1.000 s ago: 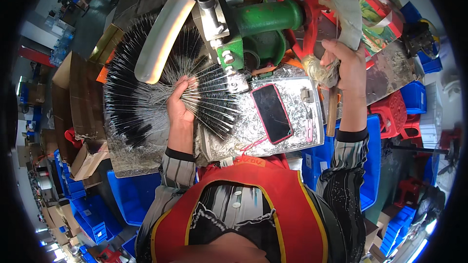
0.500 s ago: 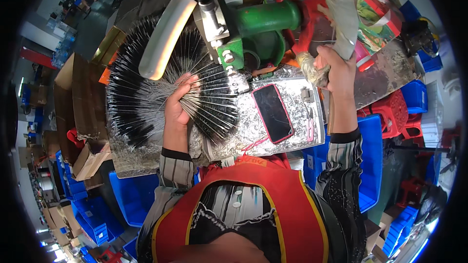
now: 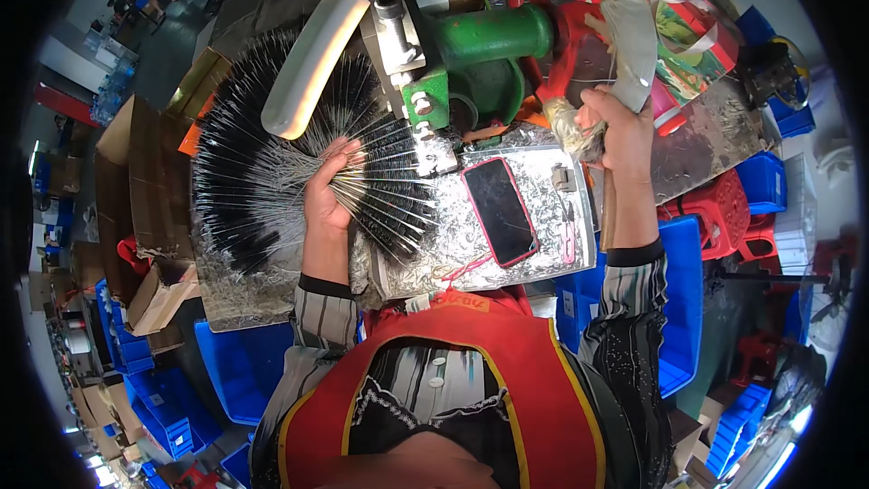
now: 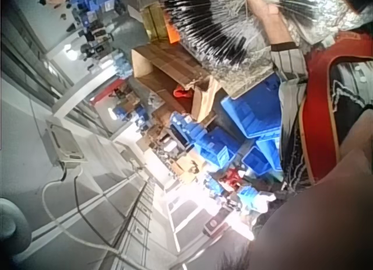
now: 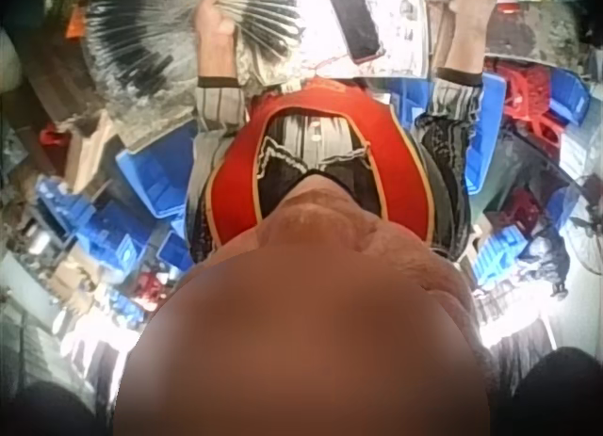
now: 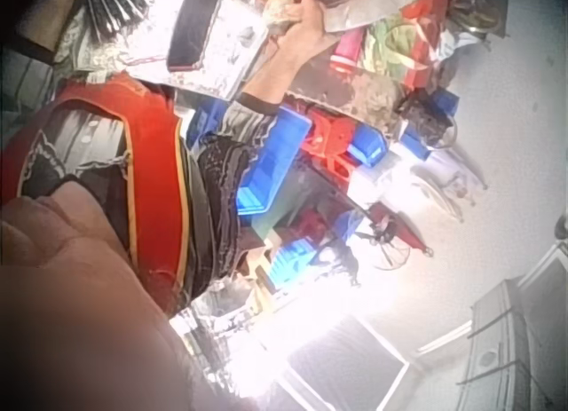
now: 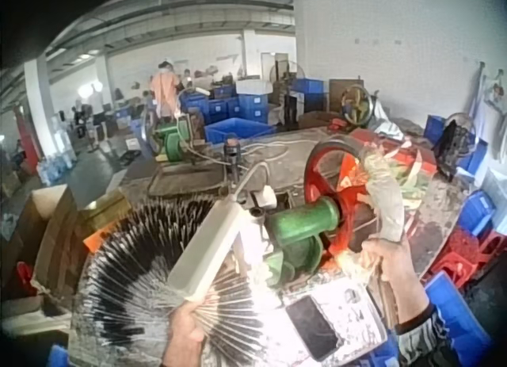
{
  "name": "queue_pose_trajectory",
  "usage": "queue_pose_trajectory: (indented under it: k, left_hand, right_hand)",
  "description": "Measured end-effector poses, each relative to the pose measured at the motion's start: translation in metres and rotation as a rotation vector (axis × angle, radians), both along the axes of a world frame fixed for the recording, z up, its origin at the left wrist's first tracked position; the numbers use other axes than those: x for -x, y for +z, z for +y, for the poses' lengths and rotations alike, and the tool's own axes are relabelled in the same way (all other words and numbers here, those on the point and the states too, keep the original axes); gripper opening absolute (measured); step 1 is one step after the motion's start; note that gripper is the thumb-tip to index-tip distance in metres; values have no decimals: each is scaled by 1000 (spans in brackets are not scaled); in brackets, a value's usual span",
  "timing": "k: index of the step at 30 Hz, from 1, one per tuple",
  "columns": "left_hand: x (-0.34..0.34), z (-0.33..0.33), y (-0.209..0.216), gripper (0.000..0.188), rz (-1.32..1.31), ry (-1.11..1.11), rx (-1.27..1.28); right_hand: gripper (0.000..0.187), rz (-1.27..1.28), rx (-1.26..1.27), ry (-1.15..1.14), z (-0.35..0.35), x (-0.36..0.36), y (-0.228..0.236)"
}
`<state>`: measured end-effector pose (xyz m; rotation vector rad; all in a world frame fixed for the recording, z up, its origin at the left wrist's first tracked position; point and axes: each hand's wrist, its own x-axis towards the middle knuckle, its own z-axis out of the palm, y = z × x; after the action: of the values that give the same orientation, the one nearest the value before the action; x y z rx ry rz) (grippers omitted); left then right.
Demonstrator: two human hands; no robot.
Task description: Assembling and binding segments of black and white industrial brushes at a factory workstation using an assembly press.
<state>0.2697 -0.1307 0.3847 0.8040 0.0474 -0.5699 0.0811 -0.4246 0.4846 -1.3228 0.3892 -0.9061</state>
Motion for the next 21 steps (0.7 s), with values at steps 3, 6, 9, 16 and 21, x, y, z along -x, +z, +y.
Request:
queue_pose_trajectory:
  k: [3, 6, 9, 16, 21]
  left_hand:
    - [1, -1, 1, 38, 1, 8, -8]
    - [-1, 0, -4, 38, 15, 13, 6]
    - [-3, -1, -5, 38, 18, -27, 33]
    - [-8, -3, -5, 39, 18, -27, 25]
    - [-5, -4, -10, 42, 32, 28, 36]
  right_hand:
    - [12, 223, -16, -42, -9, 2, 16]
    - [11, 163, 95, -77, 0, 0, 20]
    - [12, -169, 136, -65, 5, -5, -27]
    - [14, -76, 54, 24, -2, -3, -27]
    - [13, 145, -9, -72, 1, 0, 12]
